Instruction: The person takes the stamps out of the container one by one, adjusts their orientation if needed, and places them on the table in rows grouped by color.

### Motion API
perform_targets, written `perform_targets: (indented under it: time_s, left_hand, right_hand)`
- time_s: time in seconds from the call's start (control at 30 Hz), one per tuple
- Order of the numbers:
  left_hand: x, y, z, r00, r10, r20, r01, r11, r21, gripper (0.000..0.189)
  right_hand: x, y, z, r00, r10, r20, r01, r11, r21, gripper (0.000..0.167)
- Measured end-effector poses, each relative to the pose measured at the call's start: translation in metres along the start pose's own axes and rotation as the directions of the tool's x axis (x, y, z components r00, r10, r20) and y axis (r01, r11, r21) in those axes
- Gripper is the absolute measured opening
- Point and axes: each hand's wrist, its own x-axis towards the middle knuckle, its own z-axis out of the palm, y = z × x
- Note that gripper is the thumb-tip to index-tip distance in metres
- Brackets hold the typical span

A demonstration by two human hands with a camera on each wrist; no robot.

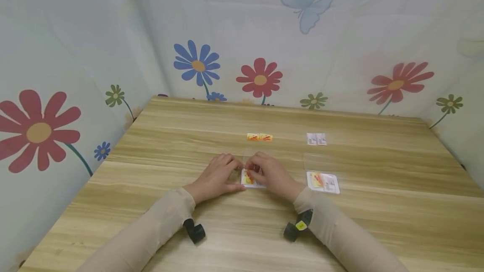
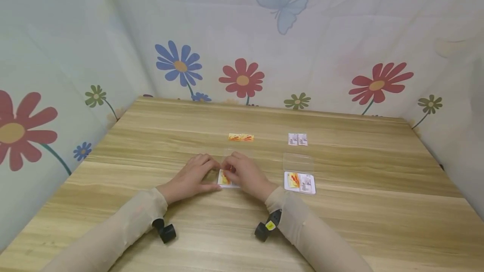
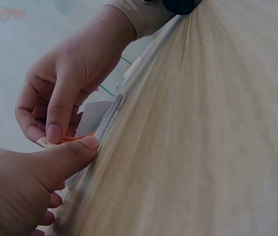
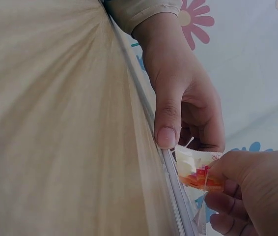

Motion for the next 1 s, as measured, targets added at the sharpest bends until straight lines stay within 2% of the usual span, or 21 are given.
perform_targets:
  time_s: [0.17, 0.5, 1.0]
  left_hand:
    - [0.0, 0.0, 0.001, 1.0, -0.001, -0.004, 0.001, 1.0, 0.0, 0.051]
    - [-0.001, -0.001, 0.001, 1.0, -0.002, -0.004, 0.002, 1.0, 0.007, 0.052]
    - [-0.001, 0.001, -0.001, 1.0, -0.006, 0.001, 0.006, 1.0, 0.004, 0.051]
  right_hand:
    - [0.0, 0.001, 0.001, 1.0, 0.001, 0.003, -0.001, 1.0, 0.028, 0.004]
    - [0.0, 0.002, 0.002, 1.0, 0.009, 0.011, -0.009, 1.0, 0.022, 0.005]
    - [0.002, -0.004, -0.013, 0.995, 0.089, 0.041, -0.093, 0.987, 0.128, 0.005]
